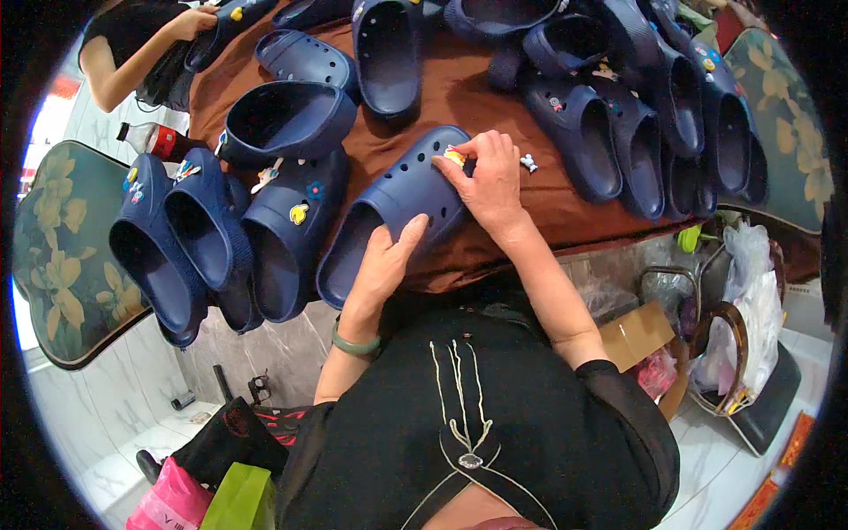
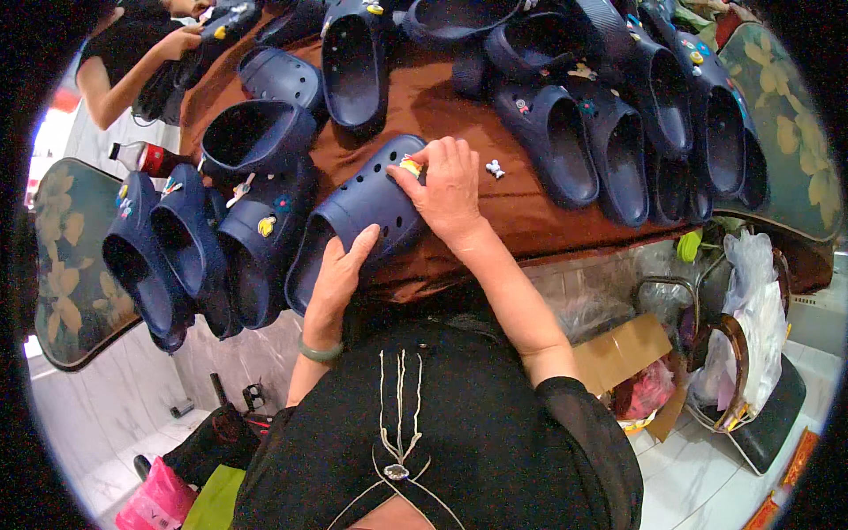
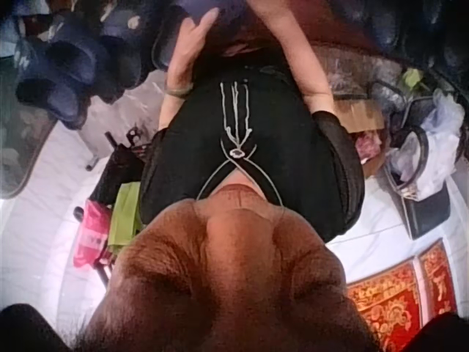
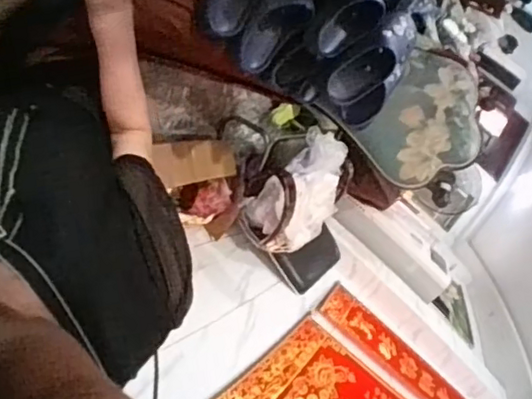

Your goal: Attaching decorative charms to the holes of blue plastic clogs.

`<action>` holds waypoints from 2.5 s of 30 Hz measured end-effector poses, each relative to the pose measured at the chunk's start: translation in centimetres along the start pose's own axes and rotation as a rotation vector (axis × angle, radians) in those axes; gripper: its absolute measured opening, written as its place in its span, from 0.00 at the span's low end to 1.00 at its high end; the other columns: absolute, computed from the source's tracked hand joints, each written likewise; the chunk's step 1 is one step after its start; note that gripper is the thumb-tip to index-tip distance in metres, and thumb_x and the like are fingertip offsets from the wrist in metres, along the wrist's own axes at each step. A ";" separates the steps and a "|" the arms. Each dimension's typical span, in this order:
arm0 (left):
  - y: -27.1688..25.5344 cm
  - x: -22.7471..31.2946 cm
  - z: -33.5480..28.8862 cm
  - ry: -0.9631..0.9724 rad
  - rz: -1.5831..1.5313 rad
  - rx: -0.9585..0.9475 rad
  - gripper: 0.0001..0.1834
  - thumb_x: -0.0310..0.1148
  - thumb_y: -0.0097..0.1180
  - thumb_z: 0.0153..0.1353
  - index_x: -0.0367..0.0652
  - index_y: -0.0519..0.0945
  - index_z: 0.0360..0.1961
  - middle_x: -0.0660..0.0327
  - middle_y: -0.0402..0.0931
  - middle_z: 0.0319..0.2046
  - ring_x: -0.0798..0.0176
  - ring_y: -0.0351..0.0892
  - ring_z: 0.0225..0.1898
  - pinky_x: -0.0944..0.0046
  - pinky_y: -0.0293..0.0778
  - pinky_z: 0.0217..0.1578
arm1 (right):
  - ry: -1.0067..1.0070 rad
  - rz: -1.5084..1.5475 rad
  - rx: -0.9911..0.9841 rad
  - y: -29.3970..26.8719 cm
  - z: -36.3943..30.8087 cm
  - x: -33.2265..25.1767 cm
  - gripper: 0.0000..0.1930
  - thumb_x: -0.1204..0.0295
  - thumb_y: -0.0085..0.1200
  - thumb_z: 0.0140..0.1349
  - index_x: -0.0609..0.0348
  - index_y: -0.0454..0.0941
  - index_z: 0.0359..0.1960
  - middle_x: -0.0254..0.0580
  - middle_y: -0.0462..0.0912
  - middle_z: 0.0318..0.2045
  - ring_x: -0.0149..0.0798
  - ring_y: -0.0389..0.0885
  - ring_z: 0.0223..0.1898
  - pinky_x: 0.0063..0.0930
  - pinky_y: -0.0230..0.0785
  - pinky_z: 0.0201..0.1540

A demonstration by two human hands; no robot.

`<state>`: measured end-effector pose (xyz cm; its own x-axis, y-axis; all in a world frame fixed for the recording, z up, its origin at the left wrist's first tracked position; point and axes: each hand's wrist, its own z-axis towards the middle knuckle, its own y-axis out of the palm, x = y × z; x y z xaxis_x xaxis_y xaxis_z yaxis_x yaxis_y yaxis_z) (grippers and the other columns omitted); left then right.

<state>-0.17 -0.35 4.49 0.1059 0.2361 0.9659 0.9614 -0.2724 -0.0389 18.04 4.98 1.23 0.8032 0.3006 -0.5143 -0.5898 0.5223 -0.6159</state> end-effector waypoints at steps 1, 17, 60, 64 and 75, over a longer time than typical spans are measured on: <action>0.0 -0.3 0.2 0.014 -0.031 -0.007 0.20 0.40 0.52 0.67 0.31 0.75 0.49 0.59 0.78 0.43 0.67 0.75 0.44 0.65 0.69 0.48 | 0.010 -0.036 0.019 0.2 -0.1 -0.2 0.18 0.58 0.67 0.49 0.55 0.73 0.30 0.38 0.73 0.29 0.44 0.71 0.35 0.38 0.59 0.40; 0.5 -0.1 0.1 0.005 -0.088 0.021 0.19 0.37 0.53 0.66 0.31 0.75 0.51 0.60 0.77 0.45 0.67 0.75 0.46 0.67 0.69 0.50 | 0.003 -0.036 0.060 0.8 -0.1 -0.7 0.13 0.66 0.64 0.50 0.53 0.76 0.36 0.39 0.73 0.36 0.45 0.70 0.41 0.40 0.60 0.44; -0.6 -2.9 0.2 0.108 0.006 -0.106 0.25 0.43 0.52 0.65 0.33 0.72 0.54 0.50 0.77 0.48 0.55 0.76 0.50 0.60 0.69 0.52 | -0.352 0.118 -0.244 -1.0 2.8 -2.0 0.08 0.72 0.59 0.55 0.52 0.79 0.38 0.35 0.79 0.34 0.39 0.75 0.39 0.37 0.58 0.50; -0.1 -3.4 0.1 0.206 -0.068 -0.068 0.28 0.47 0.52 0.65 0.32 0.70 0.55 0.47 0.77 0.47 0.52 0.76 0.51 0.59 0.69 0.52 | -0.290 0.103 -0.262 -0.2 3.4 -2.2 0.08 0.69 0.60 0.55 0.50 0.80 0.37 0.33 0.79 0.36 0.39 0.73 0.44 0.36 0.58 0.50; -0.9 -3.1 0.6 0.186 -0.020 -0.106 0.29 0.50 0.51 0.65 0.33 0.71 0.54 0.46 0.78 0.43 0.49 0.78 0.48 0.56 0.70 0.49 | -0.351 0.173 -0.305 0.1 4.2 -2.9 0.07 0.70 0.61 0.54 0.51 0.82 0.35 0.34 0.79 0.35 0.40 0.74 0.42 0.36 0.59 0.49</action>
<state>-1.18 -0.33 1.36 0.0284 0.0689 0.9972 0.9296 -0.3686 -0.0010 15.99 7.45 5.18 0.6400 0.6404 -0.4247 -0.6724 0.1992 -0.7129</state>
